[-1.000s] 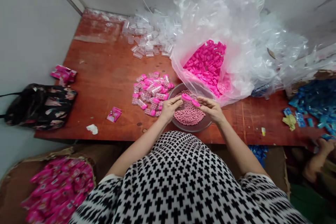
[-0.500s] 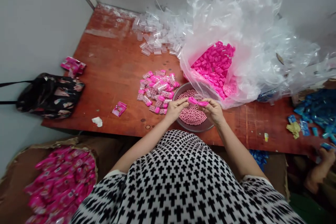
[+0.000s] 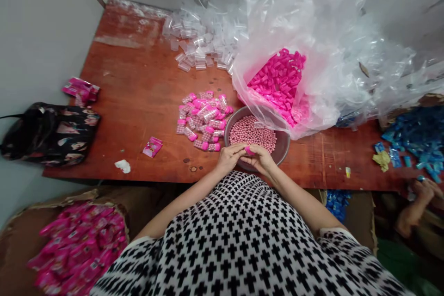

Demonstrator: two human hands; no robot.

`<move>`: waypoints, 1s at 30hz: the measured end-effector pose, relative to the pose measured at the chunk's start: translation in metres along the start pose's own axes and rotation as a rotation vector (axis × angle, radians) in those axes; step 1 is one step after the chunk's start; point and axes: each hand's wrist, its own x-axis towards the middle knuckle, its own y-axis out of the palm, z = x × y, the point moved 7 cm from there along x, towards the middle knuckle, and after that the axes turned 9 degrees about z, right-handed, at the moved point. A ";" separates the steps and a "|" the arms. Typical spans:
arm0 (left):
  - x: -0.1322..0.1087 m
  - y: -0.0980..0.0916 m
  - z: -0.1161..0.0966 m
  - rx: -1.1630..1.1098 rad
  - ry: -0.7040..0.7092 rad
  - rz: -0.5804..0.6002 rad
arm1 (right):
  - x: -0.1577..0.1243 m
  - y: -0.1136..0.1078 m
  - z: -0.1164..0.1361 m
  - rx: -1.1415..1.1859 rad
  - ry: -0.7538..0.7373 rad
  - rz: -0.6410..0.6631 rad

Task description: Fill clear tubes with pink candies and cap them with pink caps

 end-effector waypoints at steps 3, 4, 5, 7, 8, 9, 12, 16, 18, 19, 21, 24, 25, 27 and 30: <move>0.000 -0.005 0.010 -0.025 -0.061 -0.039 | 0.009 0.002 -0.005 -0.088 0.092 0.039; 0.001 -0.010 0.012 -0.043 -0.069 -0.067 | 0.013 0.003 -0.004 -0.135 0.124 0.067; 0.003 -0.018 0.013 -0.061 -0.072 -0.103 | 0.018 0.004 0.000 -0.190 0.139 0.093; 0.006 -0.042 0.016 -0.076 -0.074 -0.208 | 0.032 0.006 0.016 -0.342 0.090 0.113; 0.008 -0.059 0.019 -0.069 -0.078 -0.274 | 0.041 0.008 0.027 -0.448 0.032 0.105; 0.009 -0.078 0.022 -0.052 -0.084 -0.345 | 0.050 0.011 0.039 -0.582 -0.044 0.089; 0.011 -0.138 0.035 0.091 -0.113 -0.536 | 0.080 0.036 0.071 -1.132 -0.263 0.037; 0.022 -0.176 0.041 0.519 -0.167 -0.587 | 0.127 0.073 0.080 -1.894 -0.276 -0.081; 0.031 -0.169 0.040 0.706 -0.176 -0.511 | 0.150 0.083 0.073 -2.146 -0.201 -0.091; 0.037 -0.160 0.039 0.779 -0.172 -0.443 | 0.160 0.086 0.068 -2.227 -0.155 -0.063; 0.046 -0.141 0.039 0.882 -0.175 -0.301 | 0.177 0.086 0.058 -2.305 -0.051 0.011; 0.055 -0.129 0.045 0.936 -0.228 -0.213 | 0.191 0.080 0.054 -2.316 0.054 0.060; 0.056 -0.130 0.048 0.935 -0.247 -0.215 | 0.194 0.078 0.055 -2.315 0.067 0.069; 0.057 -0.134 0.052 0.913 -0.268 -0.229 | 0.194 0.076 0.058 -2.305 0.051 0.117; 0.058 -0.143 0.054 0.859 -0.250 -0.247 | 0.185 0.078 0.066 -2.242 -0.104 0.213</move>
